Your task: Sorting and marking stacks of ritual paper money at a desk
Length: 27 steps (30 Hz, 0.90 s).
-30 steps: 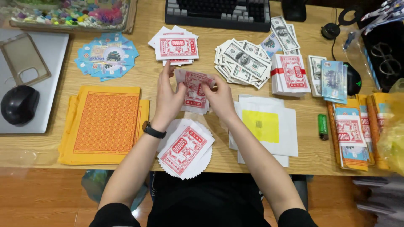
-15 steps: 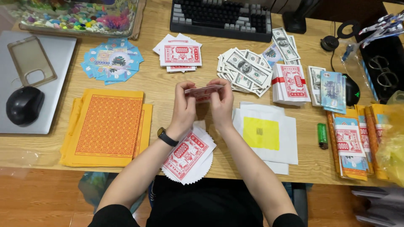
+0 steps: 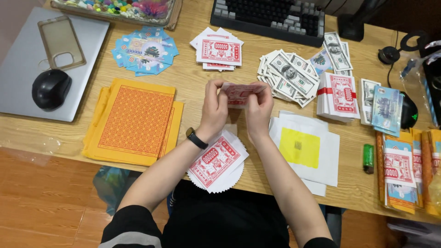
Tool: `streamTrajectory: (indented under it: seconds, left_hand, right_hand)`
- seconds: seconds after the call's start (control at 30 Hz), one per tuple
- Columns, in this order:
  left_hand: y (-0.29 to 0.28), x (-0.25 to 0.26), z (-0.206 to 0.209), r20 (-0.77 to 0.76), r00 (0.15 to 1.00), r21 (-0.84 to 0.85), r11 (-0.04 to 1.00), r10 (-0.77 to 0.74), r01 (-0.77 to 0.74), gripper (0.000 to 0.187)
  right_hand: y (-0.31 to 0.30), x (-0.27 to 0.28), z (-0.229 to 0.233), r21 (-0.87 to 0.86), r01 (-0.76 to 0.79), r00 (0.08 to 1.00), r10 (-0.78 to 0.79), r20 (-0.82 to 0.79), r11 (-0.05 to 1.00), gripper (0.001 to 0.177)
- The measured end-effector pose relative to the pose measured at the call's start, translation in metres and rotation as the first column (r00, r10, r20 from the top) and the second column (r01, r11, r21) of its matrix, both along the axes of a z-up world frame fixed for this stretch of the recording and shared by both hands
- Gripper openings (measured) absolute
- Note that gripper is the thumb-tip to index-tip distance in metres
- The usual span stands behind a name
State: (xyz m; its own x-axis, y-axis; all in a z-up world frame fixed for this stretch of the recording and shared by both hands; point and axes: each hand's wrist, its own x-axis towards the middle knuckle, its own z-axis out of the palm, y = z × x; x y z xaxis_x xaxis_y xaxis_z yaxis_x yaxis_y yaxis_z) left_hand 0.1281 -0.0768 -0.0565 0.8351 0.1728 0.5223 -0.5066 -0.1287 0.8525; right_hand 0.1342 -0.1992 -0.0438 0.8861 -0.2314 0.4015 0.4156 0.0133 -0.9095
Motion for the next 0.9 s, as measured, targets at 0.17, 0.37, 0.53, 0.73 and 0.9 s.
streamTrajectory:
  seconds: [0.17, 0.37, 0.53, 0.73, 0.9]
  left_hand:
    - [-0.003, 0.002, -0.006, -0.065, 0.998, 0.049, 0.998, -0.026, 0.029, 0.018]
    - [0.006, 0.007, 0.003, -0.122, 0.992, -0.093, 0.996, -0.025, 0.014, 0.018]
    - [0.012, 0.015, -0.013, -0.102, 0.995, -0.058, 0.998, 0.003, -0.009, 0.014]
    - [0.007, 0.024, -0.026, -0.175, 0.984, -0.100, 0.995, -0.039, 0.021, 0.013]
    - [0.017, 0.017, -0.003, -0.205, 0.971, -0.243, 0.967, -0.126, 0.074, 0.015]
  right_hand:
    - [-0.008, 0.013, -0.043, -0.014, -0.036, 0.999, 0.036, 0.000, 0.999, 0.031]
    - [0.000, 0.010, -0.022, -0.056, -0.125, 0.991, 0.123, -0.044, 0.991, 0.031]
    - [-0.010, 0.019, -0.040, -0.096, -0.133, 0.987, 0.123, -0.104, 0.987, 0.028]
    - [-0.017, 0.023, -0.047, -0.134, -0.174, 0.974, 0.150, -0.171, 0.976, 0.025]
    - [-0.034, 0.029, -0.045, -0.176, -0.211, 0.958, 0.168, -0.230, 0.961, 0.018]
